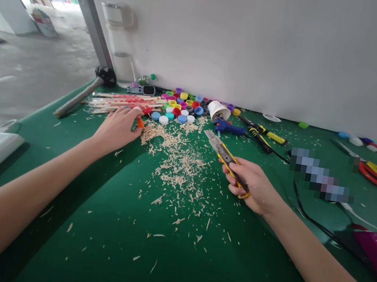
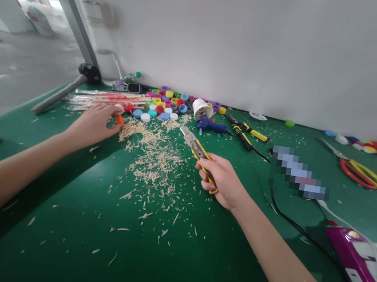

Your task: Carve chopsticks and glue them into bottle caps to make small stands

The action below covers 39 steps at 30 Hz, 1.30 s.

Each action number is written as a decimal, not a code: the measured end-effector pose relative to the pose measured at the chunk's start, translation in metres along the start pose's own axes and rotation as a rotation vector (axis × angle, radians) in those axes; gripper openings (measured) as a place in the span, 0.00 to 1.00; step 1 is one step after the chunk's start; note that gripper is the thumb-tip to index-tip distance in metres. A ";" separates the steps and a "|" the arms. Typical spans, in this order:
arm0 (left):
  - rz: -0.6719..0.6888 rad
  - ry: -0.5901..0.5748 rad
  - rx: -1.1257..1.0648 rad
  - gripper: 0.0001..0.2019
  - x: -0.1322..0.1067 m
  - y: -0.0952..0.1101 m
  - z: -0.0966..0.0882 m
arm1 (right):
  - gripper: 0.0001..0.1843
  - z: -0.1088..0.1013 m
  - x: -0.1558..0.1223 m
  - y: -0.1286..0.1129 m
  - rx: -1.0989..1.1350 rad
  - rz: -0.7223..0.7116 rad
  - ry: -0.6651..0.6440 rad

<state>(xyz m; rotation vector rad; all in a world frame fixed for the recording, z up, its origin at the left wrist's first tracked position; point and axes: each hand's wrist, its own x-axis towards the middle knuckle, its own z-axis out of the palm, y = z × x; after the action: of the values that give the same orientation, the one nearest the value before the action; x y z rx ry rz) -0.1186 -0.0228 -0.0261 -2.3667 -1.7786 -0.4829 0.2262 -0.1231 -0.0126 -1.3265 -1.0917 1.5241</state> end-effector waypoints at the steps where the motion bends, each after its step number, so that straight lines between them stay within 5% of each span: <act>1: 0.002 -0.001 -0.002 0.20 0.000 0.000 0.000 | 0.11 0.000 0.000 0.000 0.014 0.000 -0.008; 39: 0.001 -0.015 -0.007 0.21 -0.001 0.002 0.000 | 0.18 0.000 0.004 0.007 -0.008 -0.017 0.075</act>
<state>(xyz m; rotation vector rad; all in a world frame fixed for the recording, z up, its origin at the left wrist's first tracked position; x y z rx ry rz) -0.1169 -0.0240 -0.0258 -2.3812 -1.7853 -0.4732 0.2257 -0.1211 -0.0207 -1.3653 -1.0599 1.4469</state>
